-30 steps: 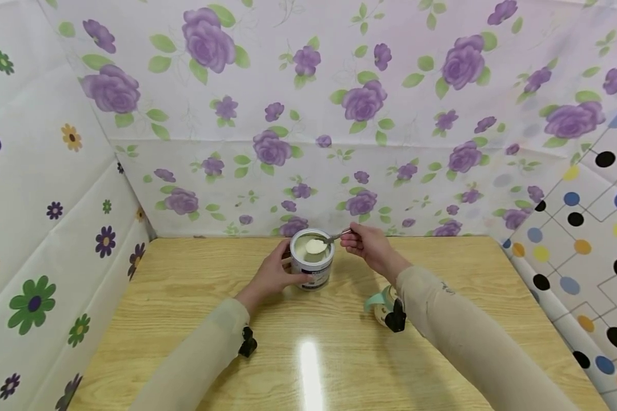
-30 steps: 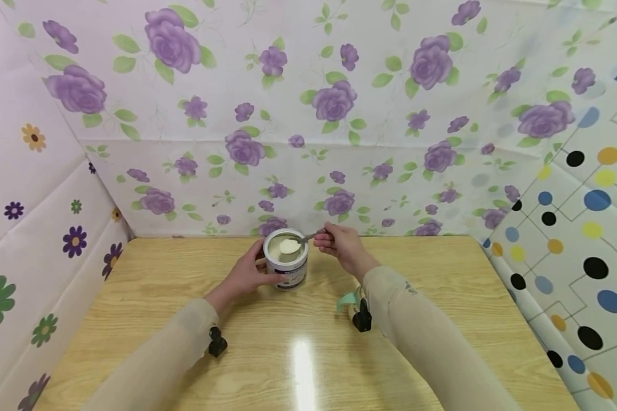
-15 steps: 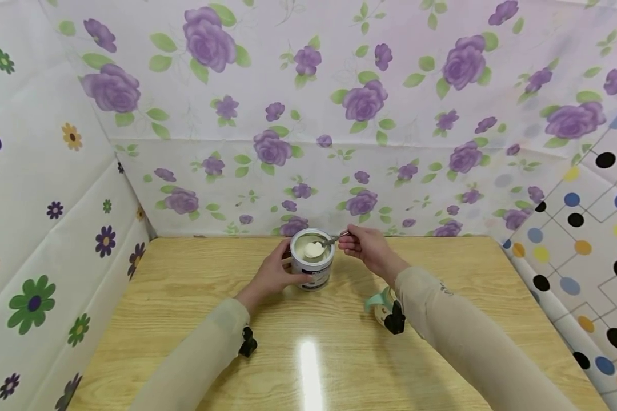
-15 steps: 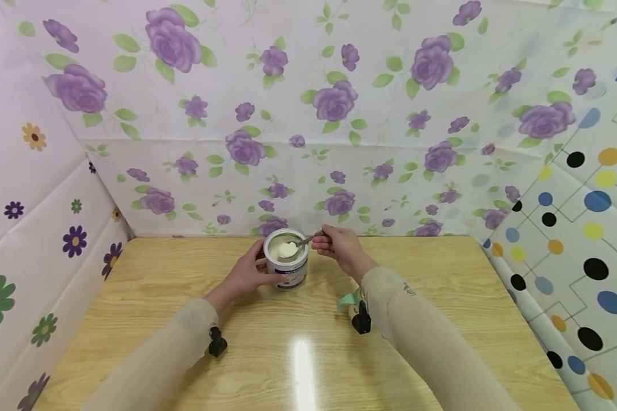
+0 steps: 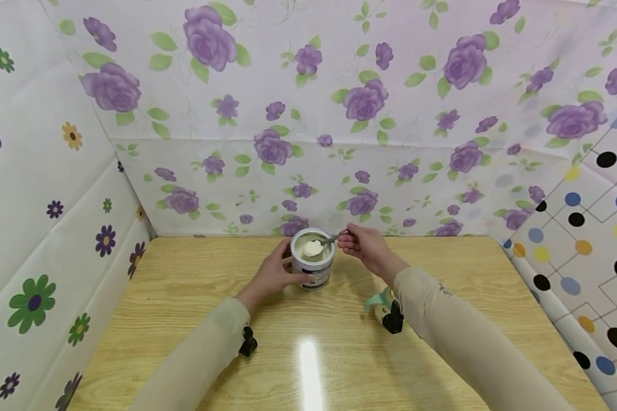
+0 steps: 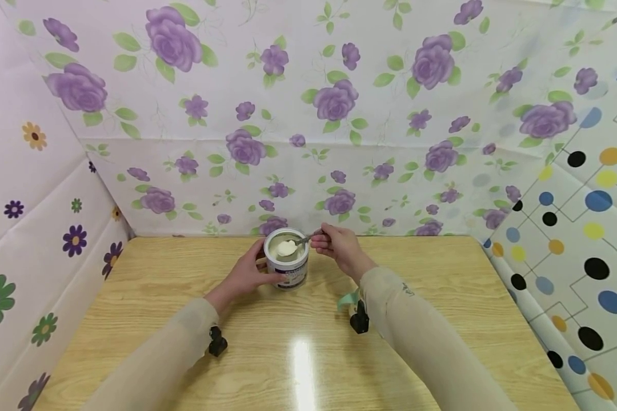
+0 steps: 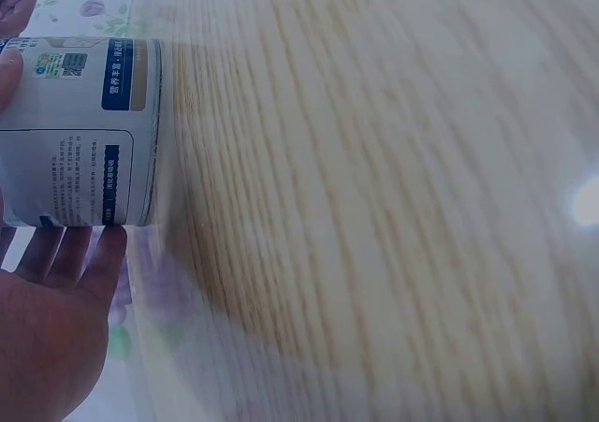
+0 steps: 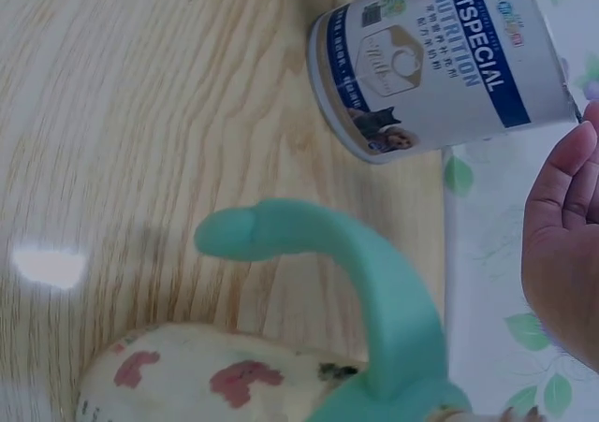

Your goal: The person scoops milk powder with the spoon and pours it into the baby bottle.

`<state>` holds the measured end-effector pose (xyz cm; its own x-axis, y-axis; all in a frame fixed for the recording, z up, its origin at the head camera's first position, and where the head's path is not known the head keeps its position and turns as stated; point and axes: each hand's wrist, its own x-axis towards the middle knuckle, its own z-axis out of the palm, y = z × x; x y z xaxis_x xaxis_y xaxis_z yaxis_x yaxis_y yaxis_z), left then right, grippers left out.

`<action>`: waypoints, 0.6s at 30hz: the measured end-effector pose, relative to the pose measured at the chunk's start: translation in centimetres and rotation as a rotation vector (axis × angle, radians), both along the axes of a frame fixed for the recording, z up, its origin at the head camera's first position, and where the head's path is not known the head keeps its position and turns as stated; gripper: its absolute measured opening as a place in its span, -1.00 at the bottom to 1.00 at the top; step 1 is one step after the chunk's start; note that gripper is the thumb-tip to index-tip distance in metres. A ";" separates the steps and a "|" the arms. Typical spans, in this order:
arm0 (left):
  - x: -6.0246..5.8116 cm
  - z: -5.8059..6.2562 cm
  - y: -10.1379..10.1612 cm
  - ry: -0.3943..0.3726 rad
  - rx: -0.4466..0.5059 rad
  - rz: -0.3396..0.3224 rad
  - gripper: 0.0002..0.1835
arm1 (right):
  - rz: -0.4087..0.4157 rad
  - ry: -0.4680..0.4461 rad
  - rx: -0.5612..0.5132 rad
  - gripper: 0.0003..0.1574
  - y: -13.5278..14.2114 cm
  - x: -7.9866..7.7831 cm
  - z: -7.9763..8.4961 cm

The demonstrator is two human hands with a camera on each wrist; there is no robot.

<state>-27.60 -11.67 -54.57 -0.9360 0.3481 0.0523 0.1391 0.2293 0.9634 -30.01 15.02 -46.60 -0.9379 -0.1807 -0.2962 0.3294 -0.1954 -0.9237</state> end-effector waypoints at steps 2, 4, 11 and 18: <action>0.0 0.0 0.0 -0.001 -0.002 0.000 0.08 | -0.004 0.000 -0.032 -0.58 0.0 0.0 0.3; 0.0 0.0 0.0 -0.004 -0.011 -0.004 0.08 | -0.004 0.000 -0.067 -0.55 0.1 0.1 0.7; 0.1 0.4 -0.1 -0.015 -0.023 -0.015 0.10 | 0.003 0.020 -0.142 -0.47 1.1 0.5 2.4; 0.2 0.6 -0.1 -0.017 -0.025 -0.011 0.08 | 0.010 0.037 -0.149 -0.50 2.4 0.9 3.3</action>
